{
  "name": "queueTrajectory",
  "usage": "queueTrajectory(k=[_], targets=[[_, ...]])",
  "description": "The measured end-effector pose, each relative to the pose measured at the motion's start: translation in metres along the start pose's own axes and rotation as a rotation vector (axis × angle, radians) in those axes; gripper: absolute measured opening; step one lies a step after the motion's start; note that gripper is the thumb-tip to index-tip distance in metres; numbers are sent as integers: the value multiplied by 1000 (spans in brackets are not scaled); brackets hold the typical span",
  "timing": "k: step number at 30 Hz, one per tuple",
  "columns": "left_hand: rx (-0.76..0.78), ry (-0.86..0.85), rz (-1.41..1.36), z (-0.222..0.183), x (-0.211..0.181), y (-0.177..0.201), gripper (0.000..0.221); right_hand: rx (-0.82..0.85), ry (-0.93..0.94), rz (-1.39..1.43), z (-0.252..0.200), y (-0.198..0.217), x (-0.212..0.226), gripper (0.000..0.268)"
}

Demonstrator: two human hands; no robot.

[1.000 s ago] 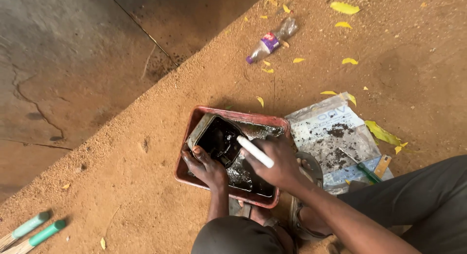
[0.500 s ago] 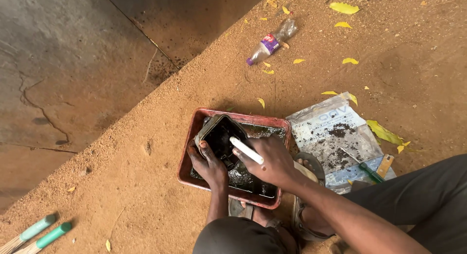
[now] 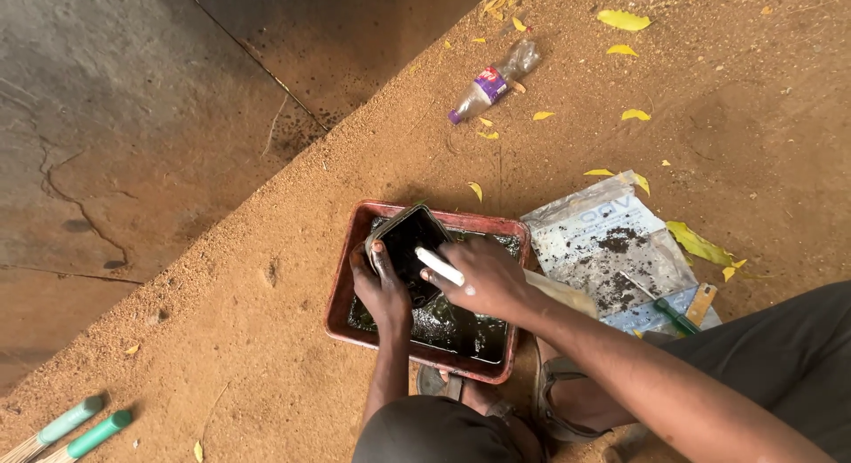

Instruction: The recorder cleans a motorcycle carburetor using a brush, screwdriver, and cleaning fluid in a plastic tray.

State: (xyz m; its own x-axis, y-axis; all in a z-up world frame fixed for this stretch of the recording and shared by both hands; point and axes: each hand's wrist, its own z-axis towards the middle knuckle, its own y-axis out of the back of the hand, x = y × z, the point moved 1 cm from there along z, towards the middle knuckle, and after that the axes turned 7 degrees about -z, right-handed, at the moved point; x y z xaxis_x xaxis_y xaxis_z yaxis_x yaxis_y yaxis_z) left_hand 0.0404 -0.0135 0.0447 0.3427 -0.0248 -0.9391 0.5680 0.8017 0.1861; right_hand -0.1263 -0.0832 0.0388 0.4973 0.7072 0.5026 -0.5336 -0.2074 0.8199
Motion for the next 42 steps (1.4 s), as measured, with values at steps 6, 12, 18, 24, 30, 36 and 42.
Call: queueTrajectory(k=[6,12,18,24,30,36,42], targets=[[33,36,-19,4,-3,1,42,189,-165,22,6,1,1,53],[55,110,37,8,3,6,47,152,-140,90,2,-12,-5,56],[56,117,33,9,-3,1,54,-85,179,37,-3,-17,-16,50],[29,220,-53,8,-13,2,59,182,59,-74,-2,40,15,41],[36,442,-326,18,11,1,66,-289,541,-292,-26,-41,-18,45],[93,571,-561,21,22,3,63,-36,307,-128,-8,39,13,42],[82,724,-605,26,38,7,63,402,84,-94,-3,40,13,37]])
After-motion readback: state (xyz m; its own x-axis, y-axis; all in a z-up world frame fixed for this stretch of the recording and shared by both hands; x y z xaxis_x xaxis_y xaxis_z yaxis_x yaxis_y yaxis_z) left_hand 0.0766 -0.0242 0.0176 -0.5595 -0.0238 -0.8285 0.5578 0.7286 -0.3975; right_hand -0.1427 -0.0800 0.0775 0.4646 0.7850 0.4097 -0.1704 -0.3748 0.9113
